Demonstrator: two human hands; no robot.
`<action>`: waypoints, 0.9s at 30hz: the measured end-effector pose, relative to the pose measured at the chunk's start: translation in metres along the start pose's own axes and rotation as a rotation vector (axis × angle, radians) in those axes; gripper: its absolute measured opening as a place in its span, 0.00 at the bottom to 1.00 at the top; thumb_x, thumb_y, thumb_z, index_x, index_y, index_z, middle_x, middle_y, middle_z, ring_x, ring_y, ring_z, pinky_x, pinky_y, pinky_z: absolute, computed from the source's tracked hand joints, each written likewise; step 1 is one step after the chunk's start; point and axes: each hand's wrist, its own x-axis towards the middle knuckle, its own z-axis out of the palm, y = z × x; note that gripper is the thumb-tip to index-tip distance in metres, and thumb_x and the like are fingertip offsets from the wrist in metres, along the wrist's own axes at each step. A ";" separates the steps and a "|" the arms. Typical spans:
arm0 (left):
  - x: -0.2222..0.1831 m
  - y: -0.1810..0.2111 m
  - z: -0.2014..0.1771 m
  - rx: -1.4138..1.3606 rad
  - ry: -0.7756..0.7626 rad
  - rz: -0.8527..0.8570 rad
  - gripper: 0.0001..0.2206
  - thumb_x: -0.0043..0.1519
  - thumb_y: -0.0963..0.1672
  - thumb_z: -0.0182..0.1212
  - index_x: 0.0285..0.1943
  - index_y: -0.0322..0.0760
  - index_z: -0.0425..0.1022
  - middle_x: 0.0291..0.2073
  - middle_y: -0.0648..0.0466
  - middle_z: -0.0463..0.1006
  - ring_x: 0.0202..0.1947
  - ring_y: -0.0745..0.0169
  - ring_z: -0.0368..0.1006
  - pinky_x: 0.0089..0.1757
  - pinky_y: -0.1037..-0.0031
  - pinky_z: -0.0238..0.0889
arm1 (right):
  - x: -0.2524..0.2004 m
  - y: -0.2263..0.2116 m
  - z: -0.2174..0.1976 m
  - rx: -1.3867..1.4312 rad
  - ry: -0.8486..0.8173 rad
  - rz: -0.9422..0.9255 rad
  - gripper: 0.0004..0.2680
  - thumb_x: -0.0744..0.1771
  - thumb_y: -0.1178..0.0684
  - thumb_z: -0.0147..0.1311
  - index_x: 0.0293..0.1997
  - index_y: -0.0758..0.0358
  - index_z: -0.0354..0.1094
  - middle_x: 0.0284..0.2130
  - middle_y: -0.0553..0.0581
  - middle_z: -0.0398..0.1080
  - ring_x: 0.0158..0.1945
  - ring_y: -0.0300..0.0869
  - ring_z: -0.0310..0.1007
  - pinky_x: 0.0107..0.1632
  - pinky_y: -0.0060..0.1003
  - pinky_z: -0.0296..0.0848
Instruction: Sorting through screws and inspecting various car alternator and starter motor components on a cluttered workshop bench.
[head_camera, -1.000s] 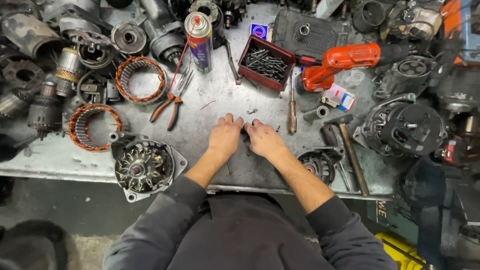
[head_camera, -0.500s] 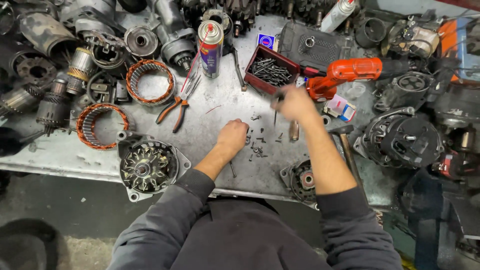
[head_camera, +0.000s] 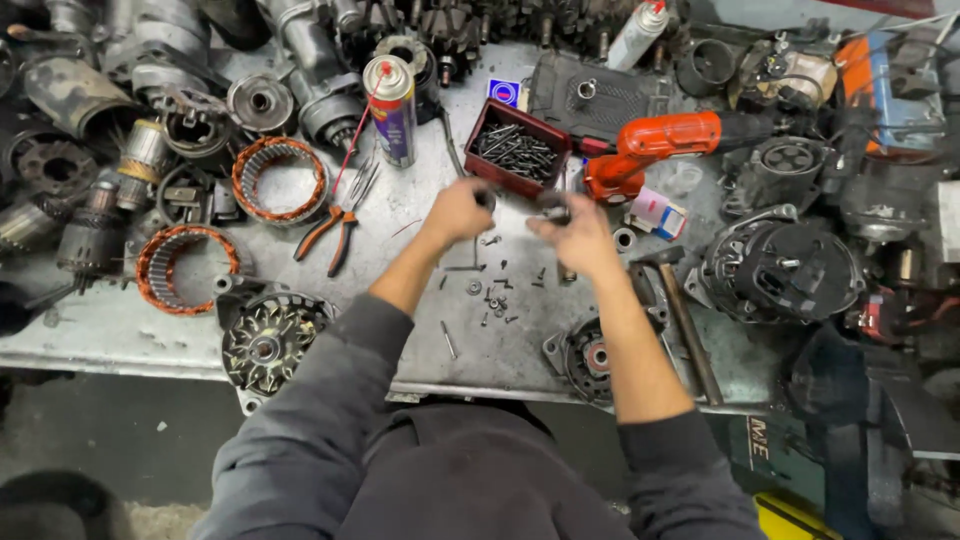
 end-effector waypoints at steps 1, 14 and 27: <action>0.014 0.012 -0.007 -0.139 0.036 -0.012 0.11 0.43 0.41 0.67 0.35 0.37 0.81 0.30 0.44 0.82 0.31 0.48 0.77 0.37 0.62 0.71 | -0.011 0.004 0.001 0.032 -0.048 0.024 0.17 0.61 0.49 0.68 0.52 0.62 0.74 0.43 0.62 0.80 0.46 0.49 0.80 0.51 0.41 0.76; 0.046 0.030 -0.022 0.097 0.558 0.290 0.26 0.47 0.44 0.70 0.56 0.28 0.74 0.47 0.37 0.78 0.49 0.33 0.73 0.50 0.55 0.67 | -0.076 0.028 0.027 -0.234 -0.024 0.038 0.11 0.65 0.43 0.61 0.46 0.55 0.78 0.44 0.59 0.79 0.49 0.56 0.78 0.55 0.47 0.75; -0.133 -0.007 -0.012 0.371 0.187 -0.165 0.16 0.53 0.45 0.65 0.50 0.37 0.79 0.43 0.42 0.76 0.48 0.35 0.72 0.45 0.52 0.69 | 0.066 0.070 0.148 -0.573 0.134 -0.228 0.11 0.65 0.48 0.56 0.48 0.61 0.73 0.35 0.66 0.74 0.37 0.62 0.75 0.39 0.58 0.75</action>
